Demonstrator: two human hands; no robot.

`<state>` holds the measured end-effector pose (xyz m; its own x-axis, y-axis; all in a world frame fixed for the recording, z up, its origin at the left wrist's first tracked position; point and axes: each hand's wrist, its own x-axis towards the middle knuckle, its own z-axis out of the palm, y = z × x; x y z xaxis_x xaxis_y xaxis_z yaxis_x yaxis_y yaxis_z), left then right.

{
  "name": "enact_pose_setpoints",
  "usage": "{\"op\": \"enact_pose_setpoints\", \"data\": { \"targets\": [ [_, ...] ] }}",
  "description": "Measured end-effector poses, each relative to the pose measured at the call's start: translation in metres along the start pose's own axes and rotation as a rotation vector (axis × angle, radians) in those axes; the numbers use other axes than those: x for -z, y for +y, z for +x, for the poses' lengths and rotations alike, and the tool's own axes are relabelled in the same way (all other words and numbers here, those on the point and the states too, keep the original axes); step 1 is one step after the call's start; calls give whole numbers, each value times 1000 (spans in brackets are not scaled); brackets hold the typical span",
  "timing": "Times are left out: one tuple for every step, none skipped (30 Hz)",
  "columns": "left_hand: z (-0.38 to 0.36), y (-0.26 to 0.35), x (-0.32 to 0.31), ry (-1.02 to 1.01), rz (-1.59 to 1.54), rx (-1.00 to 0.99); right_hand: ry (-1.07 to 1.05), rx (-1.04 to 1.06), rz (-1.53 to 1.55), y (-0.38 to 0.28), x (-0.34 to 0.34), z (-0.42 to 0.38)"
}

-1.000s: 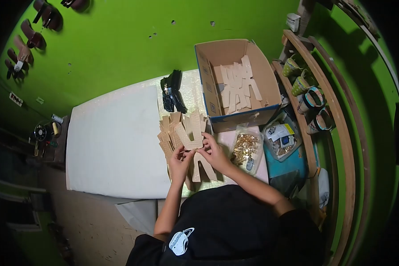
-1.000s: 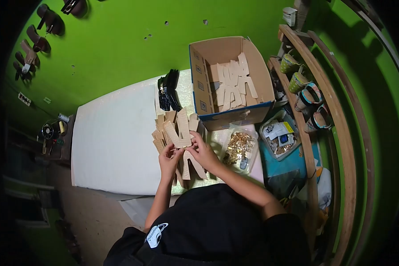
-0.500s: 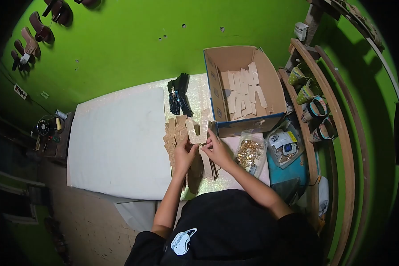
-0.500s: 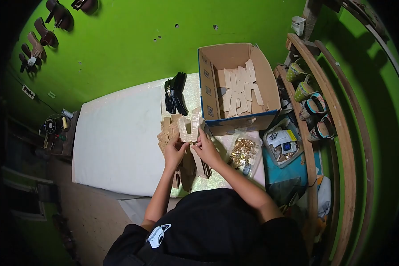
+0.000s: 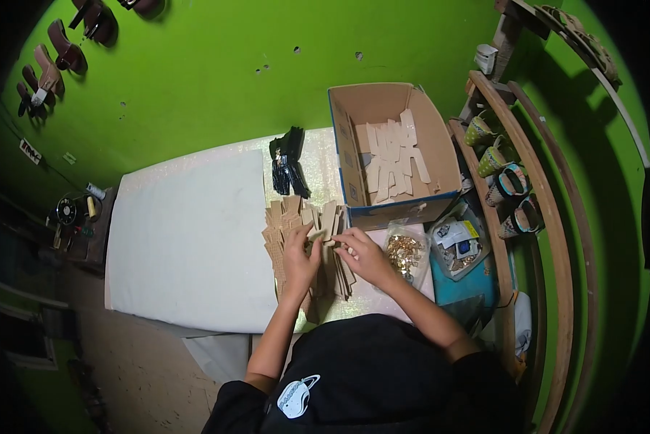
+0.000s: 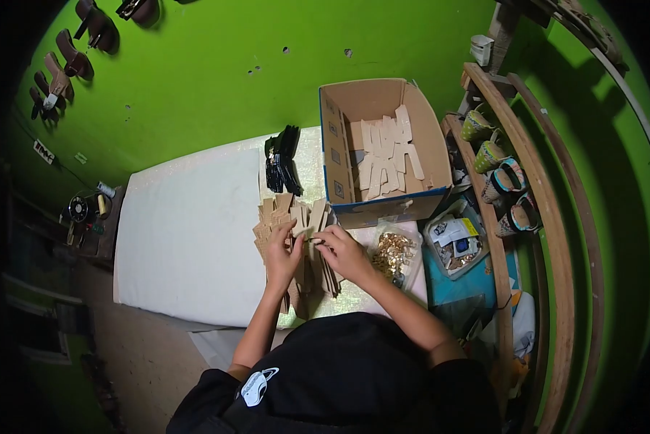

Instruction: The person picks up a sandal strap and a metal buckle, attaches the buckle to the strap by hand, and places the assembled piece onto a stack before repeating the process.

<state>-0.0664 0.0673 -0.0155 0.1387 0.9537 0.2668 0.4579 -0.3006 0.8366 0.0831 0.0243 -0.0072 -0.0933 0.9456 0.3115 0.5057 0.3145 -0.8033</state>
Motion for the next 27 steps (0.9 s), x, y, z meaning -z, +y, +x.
{"op": "enact_pose_setpoints", "data": {
  "targets": [
    [6,5,-3,7,-14,-79,99,46,-17,-11,9,5],
    [12,12,-5,14,-28,-159,108,49,-25,-14,18,10],
    [20,22,-7,23,-8,-248,152,59,-18,-15,29,15],
    [27,27,-12,22,-14,-260,197,70,-11,-17,41,21],
    [34,32,-18,7,-40,-299,242,68,-13,-22,53,27],
    [42,39,-24,-8,-67,-340,255,49,-55,-23,66,33],
    [48,50,-30,-1,-75,-382,275,41,-86,-19,76,38],
    [57,55,-36,-1,-83,-397,295,33,-116,-13,85,44],
    [66,59,-43,-4,-47,-457,289,4,-101,-6,94,49],
    [75,61,-50,-4,-9,-517,301,13,-111,2,102,55],
    [83,64,-58,-6,-18,-534,286,11,-160,12,109,61],
    [90,66,-65,-1,-24,-549,270,8,-209,24,115,65],
    [97,68,-72,-24,-2,-575,238,-62,-246,37,121,70],
    [106,71,-79,-47,21,-602,250,-51,-254,50,126,75],
    [112,71,-87,-62,28,-613,158,-133,-351,62,131,80],
    [119,71,-94,-57,25,-631,66,-216,-447,75,134,86],
    [125,70,-101,-107,63,-600,81,-209,-454,89,136,94],
    [131,68,-109,-158,101,-568,-15,-264,-484,106,137,101],
    [139,63,-119,-205,141,-540,-113,-323,-513,124,139,110],
    [144,58,-129,-204,136,-554,-100,-322,-520,141,140,121],
    [149,53,-138,-263,238,-514,-323,-579,-534,158,139,134],
    [152,48,-147,-321,342,-471,-550,-836,-533,176,139,145],
    [156,45,-154,-377,407,-432,-638,-919,-403,195,141,147],
    [162,37,-166,-373,406,-444,-626,-917,-405,195,144,148],
    [170,26,-179,-477,321,-332,-626,-1125,-208,193,147,149],
    [178,15,-190,-578,236,-218,-620,-1322,1,193,148,149],
    [183,7,-198,-576,237,-224,-613,-1319,0,225,139,151]
  ]
}}
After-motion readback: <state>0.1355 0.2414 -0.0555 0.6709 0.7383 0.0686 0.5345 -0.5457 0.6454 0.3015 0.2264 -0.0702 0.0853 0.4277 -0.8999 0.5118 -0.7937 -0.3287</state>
